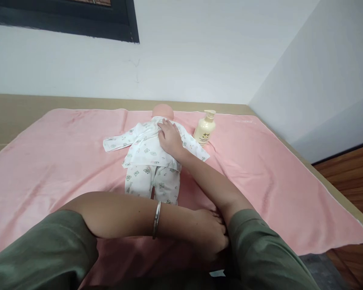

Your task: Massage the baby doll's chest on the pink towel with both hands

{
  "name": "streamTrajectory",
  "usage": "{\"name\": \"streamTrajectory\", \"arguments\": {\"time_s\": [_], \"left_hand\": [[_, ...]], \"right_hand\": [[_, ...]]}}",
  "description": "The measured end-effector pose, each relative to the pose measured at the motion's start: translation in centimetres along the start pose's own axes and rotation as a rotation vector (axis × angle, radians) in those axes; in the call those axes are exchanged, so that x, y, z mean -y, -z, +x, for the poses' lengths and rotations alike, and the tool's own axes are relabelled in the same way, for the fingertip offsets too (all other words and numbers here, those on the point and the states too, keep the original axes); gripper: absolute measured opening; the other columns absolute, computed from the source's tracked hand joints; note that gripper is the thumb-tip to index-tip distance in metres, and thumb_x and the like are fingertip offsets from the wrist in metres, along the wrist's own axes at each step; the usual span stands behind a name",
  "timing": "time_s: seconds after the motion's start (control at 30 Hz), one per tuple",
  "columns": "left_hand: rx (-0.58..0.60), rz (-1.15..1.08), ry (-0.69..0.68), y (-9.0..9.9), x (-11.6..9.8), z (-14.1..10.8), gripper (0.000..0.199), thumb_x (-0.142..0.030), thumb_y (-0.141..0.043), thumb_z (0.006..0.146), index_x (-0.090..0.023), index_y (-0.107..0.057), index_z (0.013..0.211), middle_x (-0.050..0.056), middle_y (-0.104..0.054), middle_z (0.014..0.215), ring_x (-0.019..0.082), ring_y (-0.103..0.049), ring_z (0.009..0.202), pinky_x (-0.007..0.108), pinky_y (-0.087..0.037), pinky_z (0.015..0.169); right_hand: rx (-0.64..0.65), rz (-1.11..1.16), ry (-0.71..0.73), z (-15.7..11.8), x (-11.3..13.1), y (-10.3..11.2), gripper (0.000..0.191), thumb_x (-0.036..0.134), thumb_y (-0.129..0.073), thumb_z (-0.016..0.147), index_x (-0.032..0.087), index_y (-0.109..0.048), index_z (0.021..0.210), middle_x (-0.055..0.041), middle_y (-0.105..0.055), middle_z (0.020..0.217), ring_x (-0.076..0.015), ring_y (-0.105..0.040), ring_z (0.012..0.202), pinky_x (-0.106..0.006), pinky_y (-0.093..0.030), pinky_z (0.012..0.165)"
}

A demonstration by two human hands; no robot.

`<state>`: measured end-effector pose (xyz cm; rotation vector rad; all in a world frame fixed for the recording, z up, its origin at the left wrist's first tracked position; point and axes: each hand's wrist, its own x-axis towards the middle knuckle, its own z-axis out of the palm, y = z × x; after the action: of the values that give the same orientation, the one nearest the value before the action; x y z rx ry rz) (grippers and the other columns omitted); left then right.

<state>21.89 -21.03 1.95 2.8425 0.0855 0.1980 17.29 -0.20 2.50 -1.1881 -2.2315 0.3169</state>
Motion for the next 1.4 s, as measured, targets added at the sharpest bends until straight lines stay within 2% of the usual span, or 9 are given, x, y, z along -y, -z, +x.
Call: {"name": "streamTrajectory", "arguments": {"time_s": [0.13, 0.33, 0.47, 0.63, 0.73, 0.87, 1.03, 1.23, 1.4], "left_hand": [[0.11, -0.057, -0.082, -0.7, 0.3, -0.1, 0.037, -0.047, -0.062, 0.092, -0.013, -0.078, 0.097, 0.014, -0.08, 0.105, 0.032, -0.075, 0.103, 0.048, -0.056, 0.103], [-0.052, 0.001, -0.231, 0.1, -0.1, -2.0, 0.024, -0.032, -0.055, 0.099, -0.02, -0.074, 0.106, 0.006, -0.08, 0.109, 0.024, -0.071, 0.106, 0.038, -0.05, 0.108], [0.004, -0.024, -0.348, 0.7, -0.4, -2.0, 0.025, -0.026, -0.063, 0.089, -0.023, -0.075, 0.112, 0.005, -0.081, 0.1, 0.024, -0.071, 0.102, 0.04, -0.053, 0.098], [-0.013, -0.058, -0.085, -0.3, 1.3, -1.0, 0.028, -0.046, -0.062, 0.096, -0.021, -0.076, 0.095, 0.01, -0.08, 0.105, 0.024, -0.072, 0.099, 0.037, -0.054, 0.098], [-0.052, -0.077, 0.009, -0.9, 2.5, -1.2, 0.031, -0.047, -0.065, 0.096, -0.018, -0.076, 0.1, 0.012, -0.08, 0.108, 0.026, -0.073, 0.104, 0.038, -0.054, 0.101], [-0.107, -0.086, -0.039, 0.2, 2.8, -2.1, 0.024, -0.039, -0.063, 0.097, -0.018, -0.073, 0.104, 0.009, -0.079, 0.114, 0.024, -0.071, 0.112, 0.035, -0.051, 0.106], [-0.115, -0.055, -0.27, 0.8, 1.6, -2.1, 0.021, -0.032, -0.055, 0.099, -0.02, -0.073, 0.097, 0.007, -0.08, 0.104, 0.023, -0.071, 0.103, 0.038, -0.051, 0.098], [-0.027, -0.062, -0.167, -1.0, 1.4, -1.3, 0.046, -0.054, -0.067, 0.09, -0.014, -0.075, 0.109, 0.014, -0.079, 0.106, 0.032, -0.073, 0.097, 0.047, -0.055, 0.092], [-0.114, -0.022, -0.169, -1.4, 1.7, -2.1, 0.045, -0.055, -0.059, 0.097, -0.015, -0.073, 0.113, 0.013, -0.076, 0.123, 0.031, -0.069, 0.11, 0.045, -0.051, 0.103]], "right_hand": [[-0.006, -0.004, -0.008, -0.1, 0.2, 0.2, 0.049, 0.023, -0.037, 0.105, 0.015, -0.058, 0.148, -0.0126, -0.046, 0.166, -0.0261, -0.033, 0.16, -0.052, -0.021, 0.134], [0.016, -0.006, -0.009, 0.0, 0.4, 0.4, 0.049, 0.023, -0.037, 0.105, 0.013, -0.057, 0.149, -0.0135, -0.044, 0.167, -0.0272, -0.033, 0.16, -0.051, -0.021, 0.135], [0.018, -0.017, -0.017, -0.1, 0.5, 0.5, 0.049, 0.023, -0.036, 0.106, 0.013, -0.057, 0.149, -0.0129, -0.043, 0.167, -0.0275, -0.033, 0.16, -0.051, -0.022, 0.135], [0.023, -0.024, -0.019, -0.1, 0.7, 0.6, 0.048, 0.021, -0.038, 0.106, 0.011, -0.057, 0.149, -0.0134, -0.044, 0.167, -0.0278, -0.033, 0.16, -0.049, -0.021, 0.135], [0.025, -0.012, -0.022, 0.0, 0.7, 0.5, 0.049, 0.019, -0.038, 0.105, 0.011, -0.057, 0.149, -0.0136, -0.043, 0.167, -0.0286, -0.032, 0.161, -0.051, -0.02, 0.135], [0.026, 0.002, -0.021, 0.0, 0.7, 0.5, 0.048, 0.017, -0.04, 0.104, 0.011, -0.057, 0.149, -0.0146, -0.042, 0.167, -0.0295, -0.031, 0.161, -0.052, -0.02, 0.135], [0.019, 0.022, -0.034, 0.1, 0.8, 0.4, 0.047, 0.015, -0.044, 0.103, 0.012, -0.058, 0.148, -0.0142, -0.043, 0.167, -0.0286, -0.032, 0.161, -0.051, -0.019, 0.135], [0.033, -0.01, -0.03, 0.3, 0.7, 0.3, 0.049, 0.013, -0.043, 0.102, 0.011, -0.057, 0.149, -0.0144, -0.043, 0.167, -0.0289, -0.032, 0.161, -0.052, -0.019, 0.135], [0.016, -0.004, -0.022, 0.4, 0.3, -0.1, 0.049, 0.014, -0.042, 0.101, 0.012, -0.058, 0.147, -0.014, -0.044, 0.166, -0.0288, -0.034, 0.16, -0.055, -0.021, 0.134]]}}
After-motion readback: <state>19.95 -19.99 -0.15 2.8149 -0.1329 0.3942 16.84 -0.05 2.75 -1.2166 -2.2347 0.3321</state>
